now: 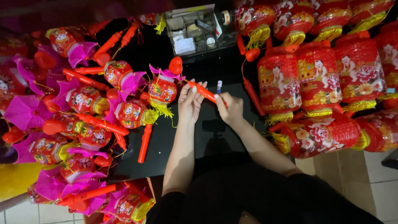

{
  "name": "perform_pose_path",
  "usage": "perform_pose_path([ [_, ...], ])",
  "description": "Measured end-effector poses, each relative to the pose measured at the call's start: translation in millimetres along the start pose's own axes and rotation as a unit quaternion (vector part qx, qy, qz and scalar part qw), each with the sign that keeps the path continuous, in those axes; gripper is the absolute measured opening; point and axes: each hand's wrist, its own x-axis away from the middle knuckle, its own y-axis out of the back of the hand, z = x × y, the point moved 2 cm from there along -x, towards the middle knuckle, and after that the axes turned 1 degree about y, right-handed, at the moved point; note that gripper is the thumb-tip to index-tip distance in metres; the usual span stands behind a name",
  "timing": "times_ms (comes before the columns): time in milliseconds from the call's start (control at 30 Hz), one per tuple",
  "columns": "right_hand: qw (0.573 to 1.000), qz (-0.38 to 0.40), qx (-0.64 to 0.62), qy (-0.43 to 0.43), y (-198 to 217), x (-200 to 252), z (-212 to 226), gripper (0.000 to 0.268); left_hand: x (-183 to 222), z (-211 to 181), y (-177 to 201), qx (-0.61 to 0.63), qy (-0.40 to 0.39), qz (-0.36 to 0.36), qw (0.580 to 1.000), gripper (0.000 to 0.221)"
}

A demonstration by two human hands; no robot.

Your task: Assembling small decorative lanterns by attaching plastic handles to the lantern bodies.

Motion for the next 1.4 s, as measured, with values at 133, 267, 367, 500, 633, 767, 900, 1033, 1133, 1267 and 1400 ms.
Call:
perform_pose_path([
  [133,0.999,0.005,-0.024,-0.024,-1,1,8,0.036,-3,4,5,0.005,-0.011,-0.006,1.0,0.031],
  [267,0.999,0.016,-0.028,-0.018,-5,5,8,0.023,-1,2,5,0.004,-0.006,0.01,1.0,0.034],
  [367,0.996,0.032,-0.073,-0.046,-6,4,8,0.016,-2,2,6,0.006,-0.006,0.021,1.0,0.037],
  [500,0.981,0.063,-0.16,-0.089,-6,-4,19,0.016,-2,1,7,0.009,-0.004,0.039,0.999,0.039],
  [633,0.983,0.051,-0.162,-0.072,-10,1,7,0.041,-4,5,11,0.012,-0.011,0.034,0.999,0.039],
  [767,0.983,0.038,-0.143,-0.109,-9,2,3,0.026,-4,5,11,0.023,-0.014,0.05,0.998,0.039],
  [900,0.916,0.077,-0.317,-0.234,-14,0,2,0.021,-3,5,12,0.014,-0.015,0.052,0.998,0.039],
  [1033,0.931,0.076,-0.299,-0.192,-11,-3,11,0.035,-5,10,14,-0.003,-0.019,0.056,0.998,0.037],
  [1133,0.975,0.069,-0.171,-0.122,-8,-7,16,0.032,-4,13,12,-0.033,-0.028,0.065,0.997,0.037],
  [1267,0.9,0.083,-0.349,-0.248,-19,3,-2,0.02,1,8,6,-0.036,-0.029,0.099,0.994,0.036],
  [1400,0.639,0.117,-0.643,-0.405,-36,28,-27,0.024,0,17,21,0.01,-0.009,0.169,0.986,0.041],
])
